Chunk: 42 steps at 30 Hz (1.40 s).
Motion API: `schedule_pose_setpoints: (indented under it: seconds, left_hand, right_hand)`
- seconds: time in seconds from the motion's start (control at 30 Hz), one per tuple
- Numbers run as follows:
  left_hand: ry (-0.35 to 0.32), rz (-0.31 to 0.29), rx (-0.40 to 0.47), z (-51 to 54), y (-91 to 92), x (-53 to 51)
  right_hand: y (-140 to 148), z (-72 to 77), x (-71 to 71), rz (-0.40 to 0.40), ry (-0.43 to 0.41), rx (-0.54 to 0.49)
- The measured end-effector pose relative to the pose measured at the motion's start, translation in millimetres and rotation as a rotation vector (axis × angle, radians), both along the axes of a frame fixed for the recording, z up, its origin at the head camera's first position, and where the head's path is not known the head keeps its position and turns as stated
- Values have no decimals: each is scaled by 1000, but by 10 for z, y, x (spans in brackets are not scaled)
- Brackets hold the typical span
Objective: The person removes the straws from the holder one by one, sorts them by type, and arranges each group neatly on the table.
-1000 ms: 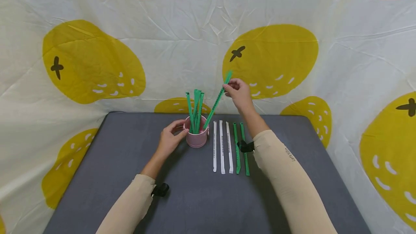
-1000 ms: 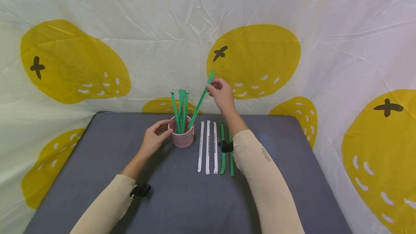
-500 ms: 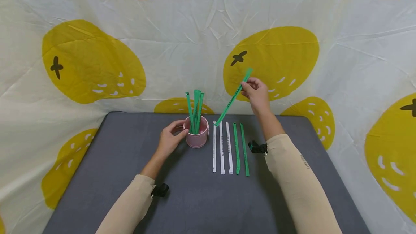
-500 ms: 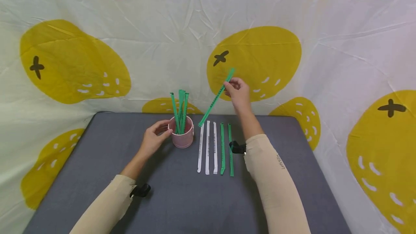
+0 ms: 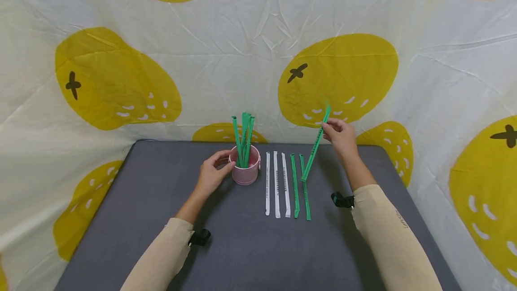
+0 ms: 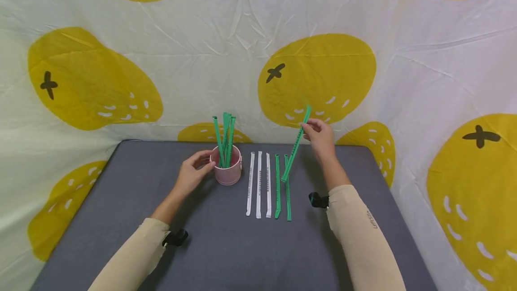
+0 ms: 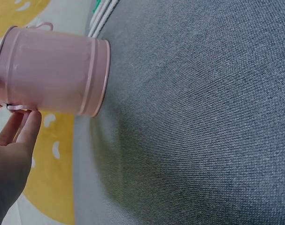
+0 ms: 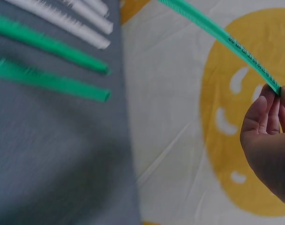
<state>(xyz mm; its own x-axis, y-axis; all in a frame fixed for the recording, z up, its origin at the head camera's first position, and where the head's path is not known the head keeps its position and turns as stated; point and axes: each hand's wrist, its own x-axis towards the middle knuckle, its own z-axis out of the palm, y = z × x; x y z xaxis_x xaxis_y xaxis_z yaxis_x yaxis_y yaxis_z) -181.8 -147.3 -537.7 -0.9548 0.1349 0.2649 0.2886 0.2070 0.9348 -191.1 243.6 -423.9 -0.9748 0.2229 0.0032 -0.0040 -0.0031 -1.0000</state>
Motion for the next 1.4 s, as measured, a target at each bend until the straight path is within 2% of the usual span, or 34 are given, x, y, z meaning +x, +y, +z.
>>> schedule_pose_setpoints:
  seconds: [0.23, 0.37, 0.6, 0.8, 0.9, 1.1, 1.4]
  left_hand:
    - [9, -2, 11, -4, 1, -16]
    - [14, 2, 11, -3, -4, -19]
    - [13, -6, 12, 0, -17, -18]
    - [16, -10, 5, -1, -15, -17]
    - [20, -9, 2, -6, -15, -19]
    - [15, -5, 2, -18, -16, -18]
    - [26, 0, 2, -16, 0, -18]
  right_hand:
    - [281, -443, -32, -28, -20, 157]
    - [357, -636, -36, -16, -77, 251]
    - [355, -907, -42, 24, -121, 312]
    - [299, -1103, -26, 57, -156, 420]
    - [283, -1203, -35, 76, -169, 443]
    - [266, -1309, -53, 102, -193, 472]
    - [222, -1349, -30, 115, -245, 507]
